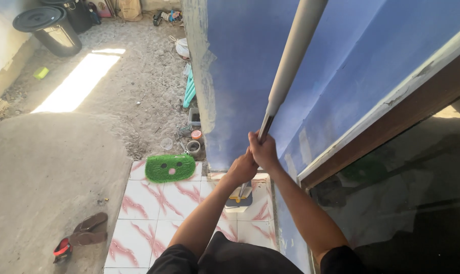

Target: Mopping the tiled floor in a hallway area using a flat mop.

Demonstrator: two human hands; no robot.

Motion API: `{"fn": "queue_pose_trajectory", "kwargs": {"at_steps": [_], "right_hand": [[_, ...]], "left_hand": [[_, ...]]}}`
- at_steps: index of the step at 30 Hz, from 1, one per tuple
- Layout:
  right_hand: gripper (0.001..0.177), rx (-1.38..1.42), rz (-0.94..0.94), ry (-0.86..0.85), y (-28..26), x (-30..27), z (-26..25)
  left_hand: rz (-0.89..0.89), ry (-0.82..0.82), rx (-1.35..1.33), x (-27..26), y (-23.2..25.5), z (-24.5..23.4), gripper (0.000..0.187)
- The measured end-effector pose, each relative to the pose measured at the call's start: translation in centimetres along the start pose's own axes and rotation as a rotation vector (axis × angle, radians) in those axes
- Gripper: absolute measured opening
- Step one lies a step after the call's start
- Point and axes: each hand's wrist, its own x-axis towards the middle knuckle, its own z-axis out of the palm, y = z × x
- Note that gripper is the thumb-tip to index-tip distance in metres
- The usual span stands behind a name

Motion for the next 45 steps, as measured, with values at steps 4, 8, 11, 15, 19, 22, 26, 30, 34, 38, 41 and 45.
{"fn": "queue_pose_trajectory", "kwargs": {"at_steps": [4,8,11,15,19,22,26,30,34,38,41,45], "right_hand": [[0.023,0.026,-0.083,0.008,-6.3,0.1,0.3],[0.022,-0.021,-0.132,0.037,-6.7,-0.3,0.9],[0.023,-0.024,-0.15,0.1,-3.8,-0.6,1.1],[0.03,-0.049,-0.115,0.156,2.6,-1.2,1.2],[0.026,0.025,-0.02,0.147,5.2,-1.9,1.7],[0.037,0.114,0.097,0.101,8.1,-1.4,1.7],[0.032,-0.024,0.049,0.083,12.1,-1.9,2.0],[0.028,-0.179,0.056,0.03,14.5,-2.9,2.4],[0.029,-0.118,0.104,-0.034,14.2,-2.7,1.9],[0.03,-0.128,0.067,-0.027,13.3,-2.6,1.1],[0.028,-0.16,0.008,-0.008,8.9,-2.0,1.1],[0.032,-0.163,-0.05,0.022,2.6,-0.4,1.2]], "left_hand": [[0.036,0.024,0.006,-1.0,5.9,-4.2,0.045],[0.04,0.018,0.002,-1.3,6.3,-4.5,0.047],[0.042,0.019,-0.012,-0.7,3.4,-2.4,0.048],[-0.008,-0.009,0.01,0.3,-3.0,2.4,0.051],[-0.035,-0.001,0.012,1.2,-6.9,5.5,0.056],[-0.035,-0.036,0.029,2.1,-10.3,7.7,0.054],[0.038,-0.087,0.096,2.4,-13.9,9.4,0.056],[0.145,-0.003,0.042,1.7,-18.2,11.8,0.065],[0.157,-0.019,0.057,1.8,-18.8,12.2,0.061],[0.009,-0.087,0.028,1.7,-15.7,10.2,0.058],[-0.019,-0.092,0.039,0.3,-9.4,5.8,0.055],[0.022,-0.045,0.023,0.3,-3.6,0.8,0.04]]}}
